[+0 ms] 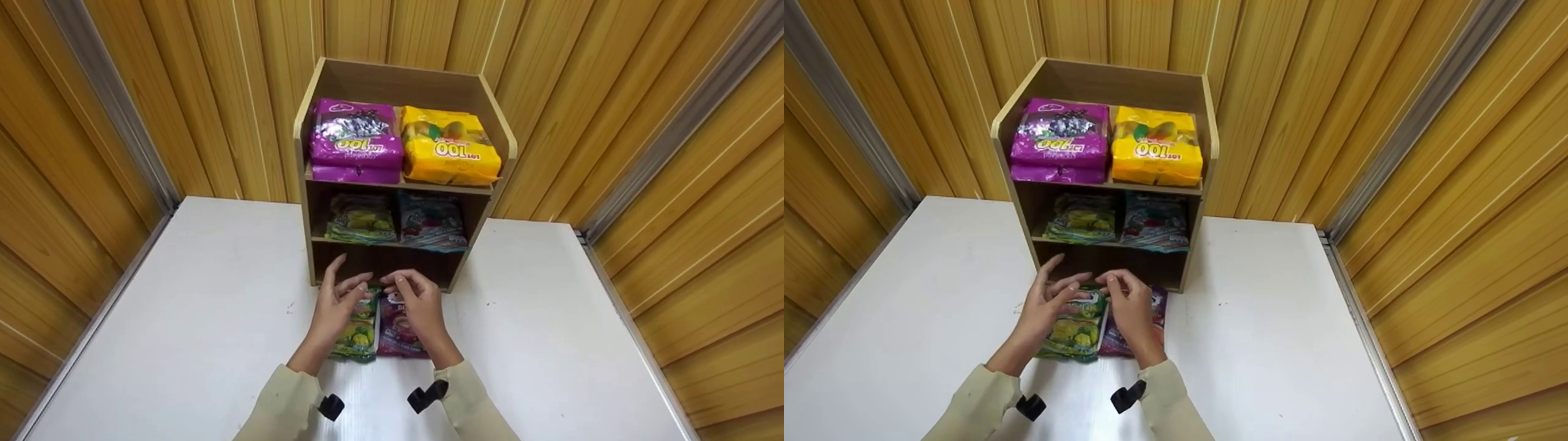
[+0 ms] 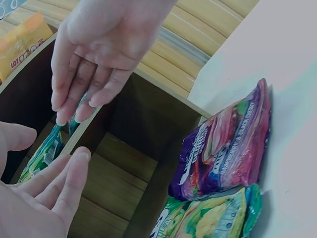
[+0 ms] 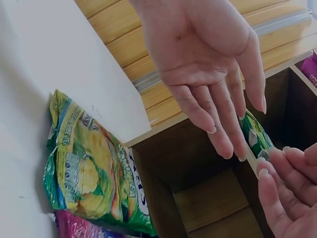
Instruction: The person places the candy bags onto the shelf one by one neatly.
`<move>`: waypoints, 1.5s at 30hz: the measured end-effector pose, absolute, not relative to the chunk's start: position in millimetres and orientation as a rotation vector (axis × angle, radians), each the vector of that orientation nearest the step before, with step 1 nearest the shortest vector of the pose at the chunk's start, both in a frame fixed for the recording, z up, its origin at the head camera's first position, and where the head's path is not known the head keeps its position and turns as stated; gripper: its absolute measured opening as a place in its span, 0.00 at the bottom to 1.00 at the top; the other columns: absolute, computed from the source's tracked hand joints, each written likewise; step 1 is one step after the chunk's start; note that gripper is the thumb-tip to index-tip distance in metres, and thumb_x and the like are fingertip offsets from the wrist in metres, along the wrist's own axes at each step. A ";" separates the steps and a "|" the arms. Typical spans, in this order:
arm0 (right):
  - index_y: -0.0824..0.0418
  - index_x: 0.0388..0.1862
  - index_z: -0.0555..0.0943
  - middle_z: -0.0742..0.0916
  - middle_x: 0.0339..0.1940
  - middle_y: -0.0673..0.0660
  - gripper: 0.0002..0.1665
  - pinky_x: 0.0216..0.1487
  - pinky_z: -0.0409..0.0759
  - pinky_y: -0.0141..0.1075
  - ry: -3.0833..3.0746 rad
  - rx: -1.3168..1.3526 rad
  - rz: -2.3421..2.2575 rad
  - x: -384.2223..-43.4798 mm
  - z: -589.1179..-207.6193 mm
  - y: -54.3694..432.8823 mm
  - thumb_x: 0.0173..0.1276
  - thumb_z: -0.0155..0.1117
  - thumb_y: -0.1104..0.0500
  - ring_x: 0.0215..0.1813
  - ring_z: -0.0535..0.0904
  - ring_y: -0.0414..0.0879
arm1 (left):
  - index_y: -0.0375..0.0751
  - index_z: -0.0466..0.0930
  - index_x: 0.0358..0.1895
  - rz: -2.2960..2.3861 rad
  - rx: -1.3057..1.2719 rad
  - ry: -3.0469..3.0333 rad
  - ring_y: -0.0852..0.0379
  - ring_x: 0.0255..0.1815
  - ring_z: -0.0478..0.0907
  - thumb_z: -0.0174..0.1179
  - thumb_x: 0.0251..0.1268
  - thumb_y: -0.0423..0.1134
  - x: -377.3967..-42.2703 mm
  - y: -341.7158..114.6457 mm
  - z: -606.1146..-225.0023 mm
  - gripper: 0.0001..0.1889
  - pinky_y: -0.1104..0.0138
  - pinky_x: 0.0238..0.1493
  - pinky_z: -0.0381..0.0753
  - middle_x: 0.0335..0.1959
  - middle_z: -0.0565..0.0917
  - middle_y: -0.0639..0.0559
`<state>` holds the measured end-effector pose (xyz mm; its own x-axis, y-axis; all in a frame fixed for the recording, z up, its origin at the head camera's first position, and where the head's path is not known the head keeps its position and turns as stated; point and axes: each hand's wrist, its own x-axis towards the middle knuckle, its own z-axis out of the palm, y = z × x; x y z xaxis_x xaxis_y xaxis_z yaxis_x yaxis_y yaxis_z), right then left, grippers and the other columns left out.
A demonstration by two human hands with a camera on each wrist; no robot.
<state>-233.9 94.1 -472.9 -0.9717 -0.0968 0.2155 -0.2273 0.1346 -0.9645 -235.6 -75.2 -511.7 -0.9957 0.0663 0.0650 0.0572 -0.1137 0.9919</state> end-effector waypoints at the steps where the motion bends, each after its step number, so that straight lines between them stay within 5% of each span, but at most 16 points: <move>1: 0.70 0.44 0.81 0.86 0.45 0.67 0.15 0.43 0.84 0.33 -2.301 0.318 1.968 -233.3 -474.6 95.6 0.76 0.50 0.62 0.44 0.84 0.56 | 0.54 0.44 0.77 2.309 0.138 2.096 0.47 0.49 0.83 0.55 0.71 0.42 -234.3 -74.2 -512.4 0.37 0.57 0.44 0.86 0.64 0.77 0.41; 5: 0.70 0.44 0.81 0.86 0.45 0.67 0.15 0.49 0.83 0.33 -2.316 0.267 1.994 -236.4 -490.6 104.4 0.76 0.50 0.62 0.50 0.82 0.61 | 0.49 0.50 0.75 2.182 0.097 2.116 0.48 0.51 0.82 0.55 0.71 0.41 -231.1 -70.2 -515.5 0.34 0.53 0.46 0.85 0.65 0.75 0.38; 12: 0.63 0.43 0.84 0.88 0.45 0.61 0.14 0.58 0.79 0.41 -2.340 0.112 1.929 -242.8 -525.6 121.3 0.75 0.54 0.56 0.52 0.82 0.53 | 0.40 0.54 0.73 2.013 0.094 2.126 0.41 0.62 0.76 0.55 0.71 0.44 -226.9 -65.5 -524.2 0.32 0.48 0.57 0.80 0.67 0.71 0.33; 17: 0.61 0.42 0.85 0.87 0.43 0.60 0.14 0.47 0.77 0.35 -2.379 -0.073 1.792 -239.0 -537.5 129.0 0.73 0.56 0.53 0.44 0.79 0.48 | 0.37 0.56 0.72 1.964 0.100 2.133 0.39 0.64 0.74 0.55 0.71 0.46 -223.0 -61.8 -531.4 0.32 0.47 0.59 0.78 0.67 0.70 0.31; 23: 0.67 0.47 0.82 0.84 0.46 0.65 0.16 0.41 0.85 0.42 -2.358 -0.251 1.838 -236.1 -550.9 135.4 0.73 0.57 0.55 0.45 0.81 0.55 | 0.34 0.55 0.72 1.990 0.097 2.039 0.34 0.68 0.68 0.54 0.72 0.44 -220.4 -56.6 -539.1 0.32 0.44 0.63 0.74 0.70 0.64 0.27; 33: 0.64 0.56 0.79 0.81 0.59 0.63 0.18 0.65 0.71 0.52 -2.407 -0.424 1.771 -232.4 -567.1 146.2 0.72 0.56 0.55 0.64 0.74 0.58 | 0.34 0.54 0.72 1.940 0.051 1.999 0.32 0.75 0.54 0.53 0.72 0.46 -218.4 -50.5 -547.2 0.33 0.43 0.71 0.62 0.74 0.55 0.28; 45: 0.67 0.64 0.71 0.71 0.69 0.69 0.25 0.64 0.72 0.51 -2.447 -0.494 1.817 -231.4 -581.1 151.4 0.74 0.52 0.55 0.63 0.75 0.61 | 0.34 0.59 0.70 1.935 0.068 2.024 0.28 0.75 0.50 0.54 0.71 0.45 -218.1 -44.8 -550.3 0.30 0.41 0.72 0.57 0.75 0.52 0.27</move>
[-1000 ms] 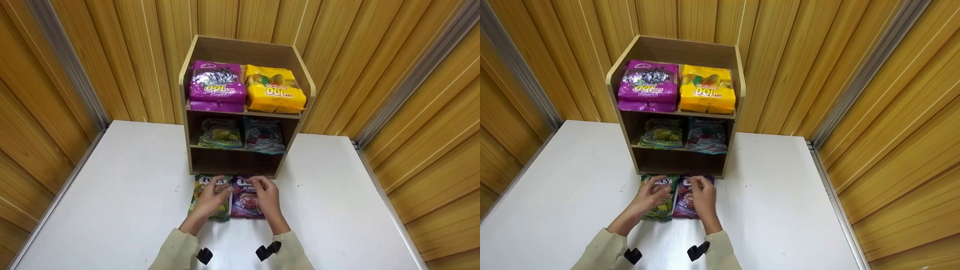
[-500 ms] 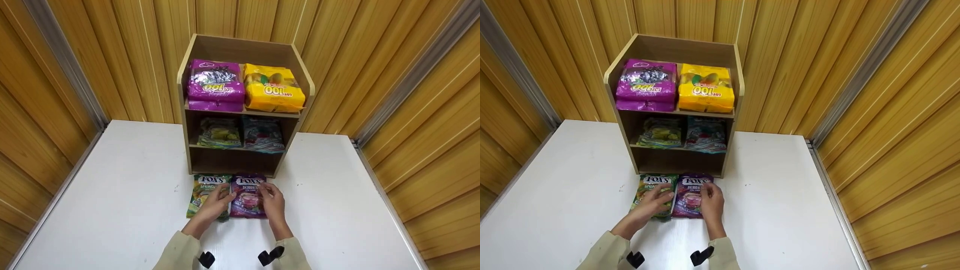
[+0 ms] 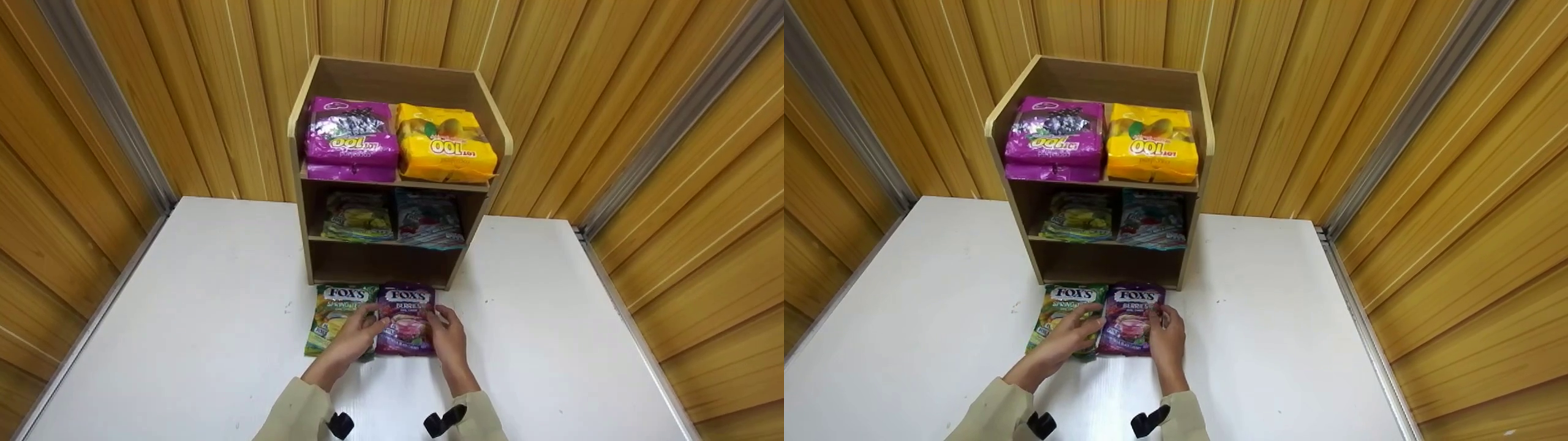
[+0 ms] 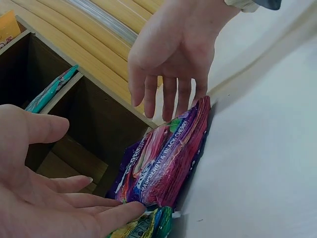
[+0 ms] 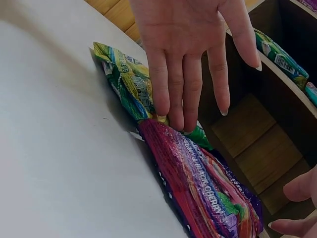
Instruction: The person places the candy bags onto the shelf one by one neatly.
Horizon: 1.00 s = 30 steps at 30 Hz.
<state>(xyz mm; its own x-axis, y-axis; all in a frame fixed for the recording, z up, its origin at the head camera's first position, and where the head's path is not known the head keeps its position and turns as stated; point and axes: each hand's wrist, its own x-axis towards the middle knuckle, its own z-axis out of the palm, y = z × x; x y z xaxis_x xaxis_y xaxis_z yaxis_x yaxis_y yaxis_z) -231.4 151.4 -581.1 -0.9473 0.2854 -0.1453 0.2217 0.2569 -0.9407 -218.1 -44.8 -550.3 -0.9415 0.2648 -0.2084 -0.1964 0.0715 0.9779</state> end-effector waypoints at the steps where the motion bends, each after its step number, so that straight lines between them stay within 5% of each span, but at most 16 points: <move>1: 0.67 0.64 0.71 0.72 0.69 0.69 0.25 0.64 0.72 0.51 -2.445 -0.493 1.815 -231.3 -582.0 151.4 0.74 0.52 0.55 0.63 0.75 0.62 | 0.34 0.59 0.70 1.930 0.069 2.029 0.28 0.75 0.50 0.54 0.71 0.46 -218.1 -44.2 -550.8 0.30 0.41 0.73 0.57 0.75 0.53 0.27; 12: 0.69 0.65 0.70 0.78 0.62 0.70 0.26 0.67 0.69 0.53 -2.422 -0.499 1.833 -231.6 -584.7 150.6 0.73 0.53 0.56 0.63 0.74 0.61 | 0.35 0.60 0.70 1.919 0.051 1.989 0.30 0.76 0.50 0.56 0.69 0.52 -217.8 -41.3 -558.0 0.34 0.41 0.74 0.54 0.75 0.54 0.29; 19: 0.69 0.66 0.69 0.82 0.59 0.69 0.29 0.57 0.76 0.43 -2.389 -0.507 1.924 -232.2 -584.7 153.7 0.72 0.55 0.54 0.55 0.81 0.54 | 0.34 0.60 0.70 1.942 0.063 1.976 0.30 0.75 0.51 0.54 0.71 0.46 -216.8 -41.0 -561.0 0.30 0.42 0.73 0.56 0.74 0.55 0.30; 30: 0.67 0.72 0.63 0.72 0.69 0.71 0.37 0.69 0.71 0.50 -2.342 -0.356 1.909 -222.9 -586.7 146.1 0.65 0.62 0.62 0.69 0.70 0.63 | 0.32 0.60 0.69 1.987 0.079 1.940 0.29 0.76 0.47 0.53 0.71 0.44 -215.5 -40.9 -564.3 0.29 0.40 0.73 0.54 0.75 0.52 0.27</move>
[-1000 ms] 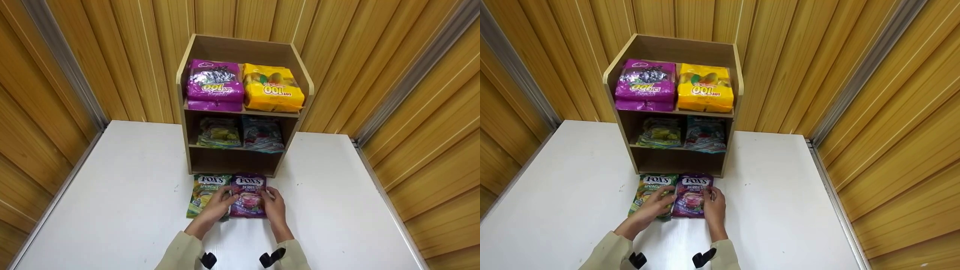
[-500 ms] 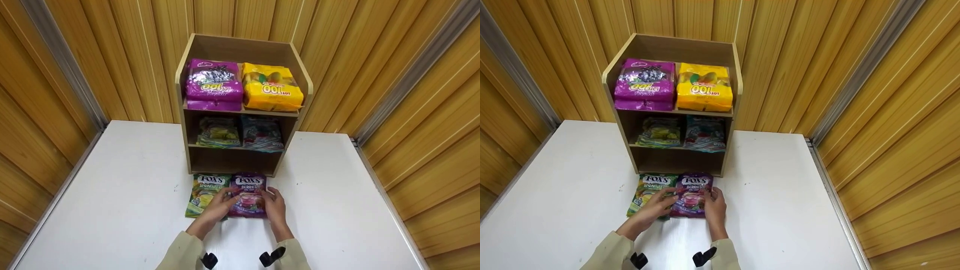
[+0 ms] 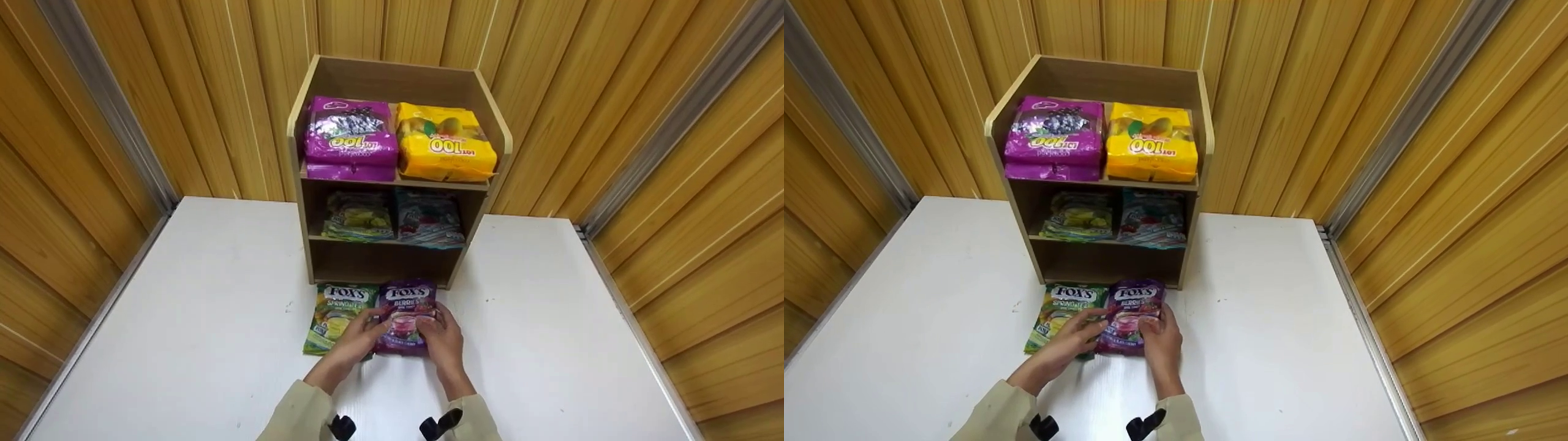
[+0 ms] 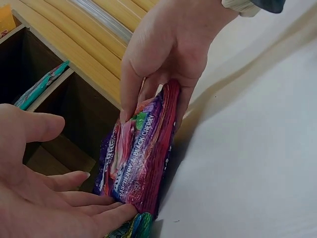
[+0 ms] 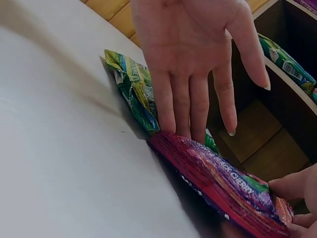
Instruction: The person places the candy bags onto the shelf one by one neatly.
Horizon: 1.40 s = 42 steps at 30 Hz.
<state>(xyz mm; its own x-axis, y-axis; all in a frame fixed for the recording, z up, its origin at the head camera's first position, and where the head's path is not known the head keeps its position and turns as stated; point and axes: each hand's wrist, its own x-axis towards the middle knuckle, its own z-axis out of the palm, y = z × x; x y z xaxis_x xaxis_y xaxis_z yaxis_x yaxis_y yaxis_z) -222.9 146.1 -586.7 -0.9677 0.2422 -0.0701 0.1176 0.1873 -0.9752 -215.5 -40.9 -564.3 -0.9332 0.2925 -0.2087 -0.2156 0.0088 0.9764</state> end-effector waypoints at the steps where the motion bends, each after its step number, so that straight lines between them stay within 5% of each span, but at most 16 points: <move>1: 0.67 0.72 0.63 0.72 0.69 0.71 0.37 0.69 0.70 0.50 -2.322 -0.342 1.914 -222.2 -586.5 146.1 0.65 0.63 0.63 0.69 0.70 0.63 | 0.32 0.60 0.69 1.990 0.073 1.935 0.29 0.76 0.47 0.53 0.71 0.44 -215.4 -40.9 -564.4 0.29 0.40 0.73 0.54 0.75 0.52 0.27; 9: 0.69 0.70 0.66 0.72 0.69 0.71 0.30 0.70 0.70 0.46 -2.145 -0.325 2.010 -223.7 -584.8 146.7 0.68 0.56 0.71 0.70 0.68 0.64 | 0.31 0.59 0.69 2.013 0.051 1.904 0.32 0.77 0.49 0.52 0.72 0.45 -214.0 -38.6 -565.8 0.29 0.43 0.74 0.56 0.75 0.53 0.27; 19: 0.67 0.72 0.64 0.70 0.72 0.69 0.29 0.59 0.76 0.26 -1.929 -0.357 2.235 -228.7 -578.5 150.3 0.72 0.52 0.69 0.73 0.65 0.58 | 0.28 0.52 0.72 2.142 0.029 1.833 0.35 0.73 0.60 0.50 0.74 0.41 -214.3 -31.7 -571.4 0.31 0.45 0.70 0.66 0.73 0.58 0.27; 30: 0.64 0.72 0.64 0.69 0.73 0.67 0.31 0.54 0.79 0.25 -1.830 -0.372 2.332 -229.7 -563.2 143.1 0.72 0.56 0.62 0.68 0.70 0.50 | 0.32 0.49 0.74 2.378 -0.071 1.486 0.49 0.48 0.85 0.51 0.74 0.44 -216.6 -21.9 -585.4 0.34 0.57 0.54 0.83 0.56 0.80 0.35; 35: 0.62 0.74 0.63 0.68 0.74 0.65 0.32 0.52 0.80 0.26 -1.839 -0.396 2.364 -229.4 -564.5 141.8 0.73 0.56 0.59 0.68 0.70 0.50 | 0.33 0.51 0.74 2.460 -0.088 1.449 0.56 0.44 0.84 0.53 0.73 0.38 -222.7 -17.8 -583.1 0.32 0.63 0.52 0.84 0.58 0.78 0.36; 42: 0.63 0.75 0.58 0.64 0.76 0.65 0.35 0.55 0.77 0.23 -1.860 -0.364 2.440 -229.7 -569.5 143.1 0.74 0.56 0.57 0.74 0.64 0.52 | 0.35 0.52 0.75 2.487 -0.105 1.512 0.54 0.49 0.82 0.50 0.73 0.33 -232.2 -15.3 -581.9 0.30 0.59 0.54 0.83 0.65 0.72 0.33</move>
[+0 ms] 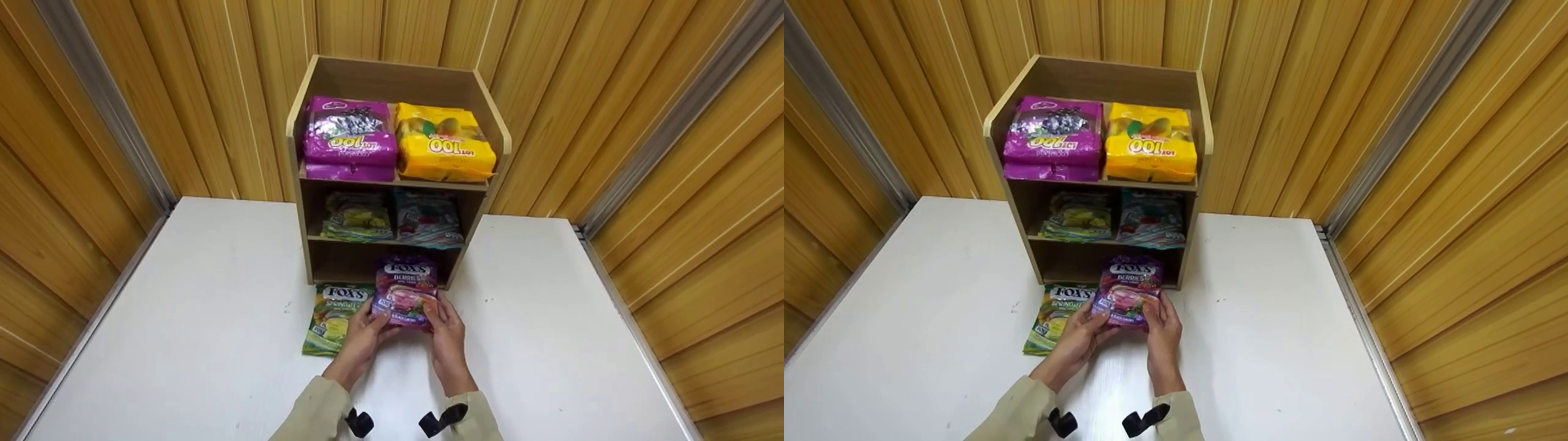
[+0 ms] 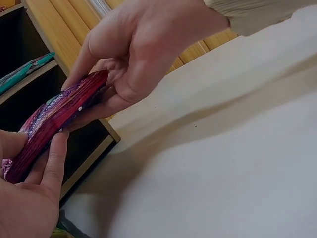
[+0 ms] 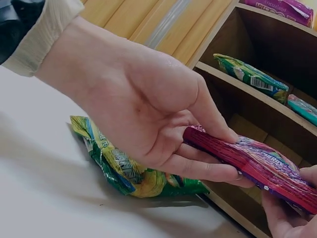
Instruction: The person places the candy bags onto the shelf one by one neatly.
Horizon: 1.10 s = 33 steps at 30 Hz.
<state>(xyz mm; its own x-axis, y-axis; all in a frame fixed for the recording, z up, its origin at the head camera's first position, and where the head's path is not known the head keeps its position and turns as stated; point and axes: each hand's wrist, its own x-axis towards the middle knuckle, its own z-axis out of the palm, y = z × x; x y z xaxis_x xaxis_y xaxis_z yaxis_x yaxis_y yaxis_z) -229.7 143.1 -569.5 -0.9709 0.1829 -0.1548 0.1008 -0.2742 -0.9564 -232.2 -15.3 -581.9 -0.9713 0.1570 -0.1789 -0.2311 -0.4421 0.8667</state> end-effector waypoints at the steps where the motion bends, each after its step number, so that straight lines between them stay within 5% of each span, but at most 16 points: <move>1: 0.63 0.75 0.58 0.65 0.75 0.65 0.35 0.54 0.78 0.24 -1.863 -0.364 2.451 -229.5 -570.4 143.6 0.74 0.55 0.56 0.72 0.68 0.50 | 0.36 0.52 0.75 2.487 -0.109 1.516 0.54 0.49 0.82 0.50 0.73 0.33 -233.4 -14.8 -582.3 0.30 0.59 0.55 0.83 0.65 0.72 0.32; 7: 0.66 0.74 0.60 0.72 0.67 0.68 0.31 0.53 0.82 0.32 -1.837 -0.361 2.527 -227.2 -574.9 146.2 0.77 0.49 0.54 0.51 0.81 0.40 | 0.33 0.52 0.74 2.502 -0.129 1.541 0.53 0.48 0.83 0.48 0.73 0.31 -240.2 -12.4 -585.2 0.29 0.59 0.55 0.83 0.65 0.70 0.29; 12: 0.68 0.74 0.58 0.74 0.64 0.66 0.29 0.58 0.81 0.39 -1.795 -0.339 2.633 -222.8 -577.7 148.6 0.79 0.44 0.57 0.50 0.83 0.43 | 0.31 0.55 0.73 2.502 -0.139 1.593 0.52 0.48 0.82 0.47 0.72 0.28 -244.7 -10.0 -584.4 0.27 0.58 0.53 0.83 0.63 0.71 0.27; 18: 0.67 0.75 0.55 0.85 0.52 0.59 0.31 0.55 0.83 0.40 -1.797 -0.324 2.661 -219.3 -579.9 153.5 0.79 0.45 0.56 0.48 0.86 0.45 | 0.30 0.56 0.72 2.467 -0.196 1.623 0.55 0.43 0.83 0.48 0.73 0.30 -250.9 -6.5 -586.0 0.27 0.61 0.49 0.85 0.61 0.72 0.27; 22: 0.65 0.76 0.54 0.84 0.52 0.60 0.31 0.53 0.84 0.39 -1.819 -0.322 2.623 -218.8 -582.1 153.2 0.79 0.45 0.58 0.47 0.86 0.45 | 0.29 0.57 0.72 2.444 -0.213 1.633 0.57 0.40 0.84 0.49 0.73 0.31 -253.3 -6.6 -585.6 0.27 0.63 0.46 0.86 0.59 0.75 0.28; 28: 0.64 0.74 0.62 0.82 0.54 0.61 0.27 0.51 0.85 0.36 -1.780 -0.384 2.572 -223.5 -584.1 150.3 0.78 0.46 0.62 0.44 0.85 0.42 | 0.27 0.52 0.73 2.418 -0.204 1.624 0.56 0.39 0.85 0.47 0.75 0.36 -249.5 -10.2 -580.0 0.29 0.62 0.48 0.85 0.57 0.77 0.28; 33: 0.65 0.70 0.67 0.83 0.51 0.58 0.25 0.50 0.85 0.35 -1.736 -0.440 2.536 -228.7 -583.8 148.4 0.77 0.47 0.65 0.42 0.85 0.41 | 0.28 0.47 0.75 2.400 -0.195 1.674 0.48 0.48 0.85 0.45 0.76 0.37 -231.4 -15.4 -573.3 0.31 0.58 0.53 0.83 0.62 0.73 0.28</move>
<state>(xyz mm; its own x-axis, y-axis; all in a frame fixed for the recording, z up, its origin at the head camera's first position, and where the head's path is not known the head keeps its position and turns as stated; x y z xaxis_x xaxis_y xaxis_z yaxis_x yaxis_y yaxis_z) -228.7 148.4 -583.8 -0.9591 0.1888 -0.2107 0.1281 -0.3744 -0.9184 -231.4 -15.4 -573.3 -0.9694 0.0950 -0.2263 -0.2452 -0.3336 0.9103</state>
